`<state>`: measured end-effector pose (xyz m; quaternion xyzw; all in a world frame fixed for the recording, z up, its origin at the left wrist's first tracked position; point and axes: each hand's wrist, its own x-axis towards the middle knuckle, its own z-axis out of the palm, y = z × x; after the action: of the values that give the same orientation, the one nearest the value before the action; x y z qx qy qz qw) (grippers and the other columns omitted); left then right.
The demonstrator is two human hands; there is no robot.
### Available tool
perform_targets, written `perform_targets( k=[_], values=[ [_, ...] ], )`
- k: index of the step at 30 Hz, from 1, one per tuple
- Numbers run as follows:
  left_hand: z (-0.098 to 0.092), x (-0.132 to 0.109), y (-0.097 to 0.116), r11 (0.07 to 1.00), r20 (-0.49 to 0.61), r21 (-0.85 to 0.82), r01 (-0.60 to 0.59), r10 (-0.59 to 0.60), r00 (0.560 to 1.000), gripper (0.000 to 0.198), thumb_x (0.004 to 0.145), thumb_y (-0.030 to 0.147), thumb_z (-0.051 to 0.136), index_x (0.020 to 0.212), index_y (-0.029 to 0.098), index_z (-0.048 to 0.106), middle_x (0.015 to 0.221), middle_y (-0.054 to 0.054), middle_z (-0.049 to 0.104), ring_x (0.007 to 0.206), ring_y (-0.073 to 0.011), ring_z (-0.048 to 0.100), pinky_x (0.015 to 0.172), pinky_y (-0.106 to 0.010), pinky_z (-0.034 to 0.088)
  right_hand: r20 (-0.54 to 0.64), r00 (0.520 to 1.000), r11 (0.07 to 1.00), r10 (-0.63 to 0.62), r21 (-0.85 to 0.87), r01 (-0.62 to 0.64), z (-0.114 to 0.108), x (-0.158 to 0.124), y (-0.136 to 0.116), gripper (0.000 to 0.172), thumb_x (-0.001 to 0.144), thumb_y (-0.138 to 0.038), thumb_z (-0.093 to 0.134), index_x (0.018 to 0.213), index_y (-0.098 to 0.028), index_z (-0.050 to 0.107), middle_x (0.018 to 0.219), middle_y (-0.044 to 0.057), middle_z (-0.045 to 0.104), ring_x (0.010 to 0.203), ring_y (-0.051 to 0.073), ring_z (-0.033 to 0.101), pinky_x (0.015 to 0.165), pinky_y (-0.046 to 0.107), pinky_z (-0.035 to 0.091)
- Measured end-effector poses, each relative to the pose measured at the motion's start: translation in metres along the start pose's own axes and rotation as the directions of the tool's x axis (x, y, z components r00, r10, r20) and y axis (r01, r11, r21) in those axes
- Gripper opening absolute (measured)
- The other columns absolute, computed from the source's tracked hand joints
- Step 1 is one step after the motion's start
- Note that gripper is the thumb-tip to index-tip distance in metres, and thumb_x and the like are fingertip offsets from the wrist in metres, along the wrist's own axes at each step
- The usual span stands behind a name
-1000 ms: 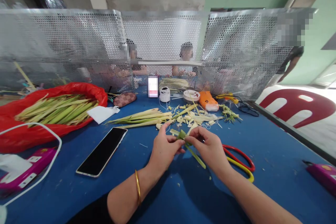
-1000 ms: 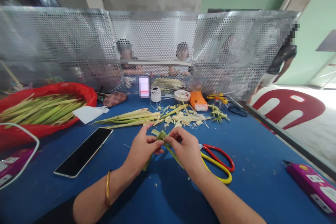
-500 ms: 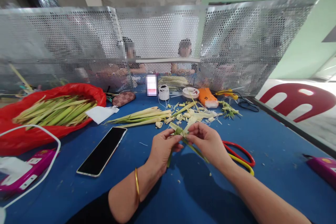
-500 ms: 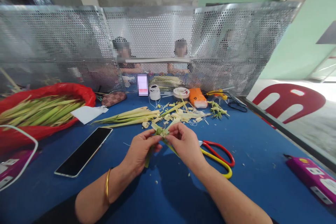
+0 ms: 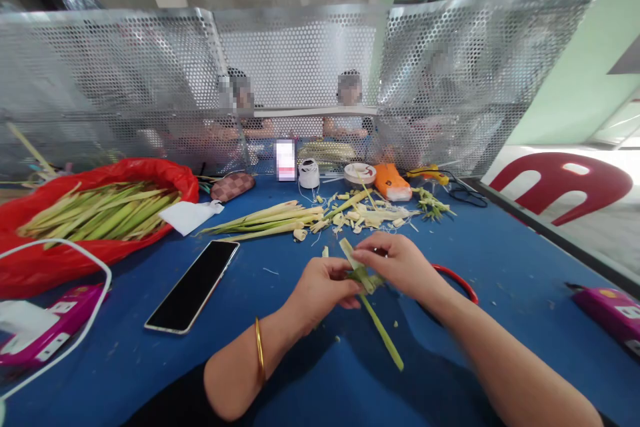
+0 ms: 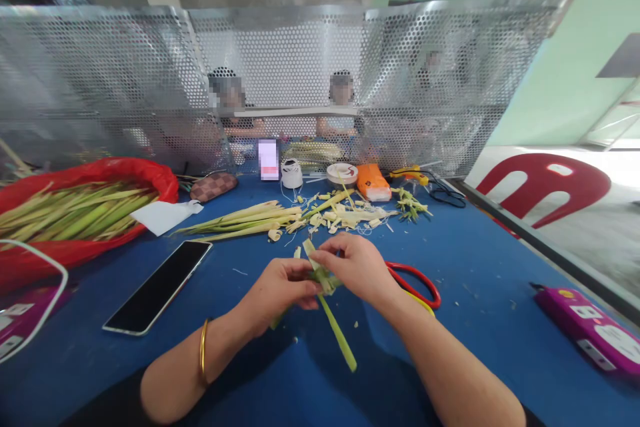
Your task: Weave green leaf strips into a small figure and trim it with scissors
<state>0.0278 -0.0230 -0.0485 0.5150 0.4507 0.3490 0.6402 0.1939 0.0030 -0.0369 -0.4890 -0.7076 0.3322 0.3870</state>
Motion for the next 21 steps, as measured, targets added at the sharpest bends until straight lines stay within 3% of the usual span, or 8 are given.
perform_targets(
  k=[3, 7, 14, 18, 21],
  values=[
    [0.003, -0.003, 0.000, 0.999, 0.074, 0.047, 0.028, -0.031, 0.997, 0.009, 0.065, 0.017, 0.068, 0.072, 0.012, 0.072, 0.061, -0.003, 0.067, 0.050, -0.0117, 0.061, 0.055, -0.024, 0.050, 0.058, 0.996, 0.994, 0.061, 0.086, -0.065, 0.005, -0.001, 0.003, 0.015, 0.072, -0.028, 0.065, 0.059, -0.020, 0.063, 0.055, -0.003, 0.056, 0.053, 0.012, 0.047, 0.050, 0.024, 0.036],
    [0.003, -0.004, -0.002, 0.992, 0.155, 0.121, 0.028, -0.047, 0.987, 0.007, 0.067, 0.019, 0.067, 0.069, 0.013, 0.070, 0.061, -0.002, 0.067, 0.051, -0.0117, 0.061, 0.054, -0.023, 0.049, -0.178, 0.984, 0.994, 0.005, 0.106, 0.014, 0.015, -0.004, 0.002, 0.020, 0.077, -0.028, 0.060, 0.061, -0.020, 0.054, 0.055, -0.005, 0.047, 0.053, 0.011, 0.041, 0.052, 0.024, 0.033],
    [0.000, -0.005, 0.002, 0.986, 0.254, 0.169, 0.000, -0.044, 0.966, 0.013, 0.071, 0.025, 0.066, 0.076, 0.014, 0.070, 0.072, -0.003, 0.069, 0.044, -0.0068, 0.055, 0.039, -0.017, 0.033, -0.379, 0.914, 0.989, -0.145, -0.032, 0.144, 0.022, -0.008, -0.002, 0.019, 0.081, -0.023, 0.058, 0.062, -0.021, 0.054, 0.062, -0.003, 0.049, 0.060, 0.013, 0.045, 0.058, 0.025, 0.036],
    [-0.001, -0.007, 0.005, 0.993, 0.312, 0.089, 0.082, -0.106, 0.944, 0.021, 0.072, 0.026, 0.065, 0.088, 0.014, 0.069, 0.083, -0.007, 0.073, 0.044, -0.0058, 0.053, 0.038, -0.017, 0.030, -0.287, 0.947, 0.989, -0.142, -0.002, 0.147, 0.024, -0.008, -0.001, 0.018, 0.081, -0.022, 0.059, 0.063, -0.021, 0.056, 0.062, -0.003, 0.052, 0.060, 0.013, 0.047, 0.057, 0.025, 0.037],
    [0.001, -0.008, 0.005, 0.988, 0.320, 0.013, 0.157, -0.153, 0.935, 0.032, 0.077, 0.039, 0.062, 0.092, 0.012, 0.068, 0.083, -0.010, 0.073, 0.044, -0.0076, 0.054, 0.037, -0.018, 0.030, -0.192, 0.964, 0.981, -0.183, 0.030, 0.192, 0.025, -0.007, 0.000, 0.017, 0.081, -0.023, 0.060, 0.064, -0.021, 0.059, 0.065, -0.002, 0.055, 0.062, 0.013, 0.049, 0.059, 0.025, 0.040]
  ],
)
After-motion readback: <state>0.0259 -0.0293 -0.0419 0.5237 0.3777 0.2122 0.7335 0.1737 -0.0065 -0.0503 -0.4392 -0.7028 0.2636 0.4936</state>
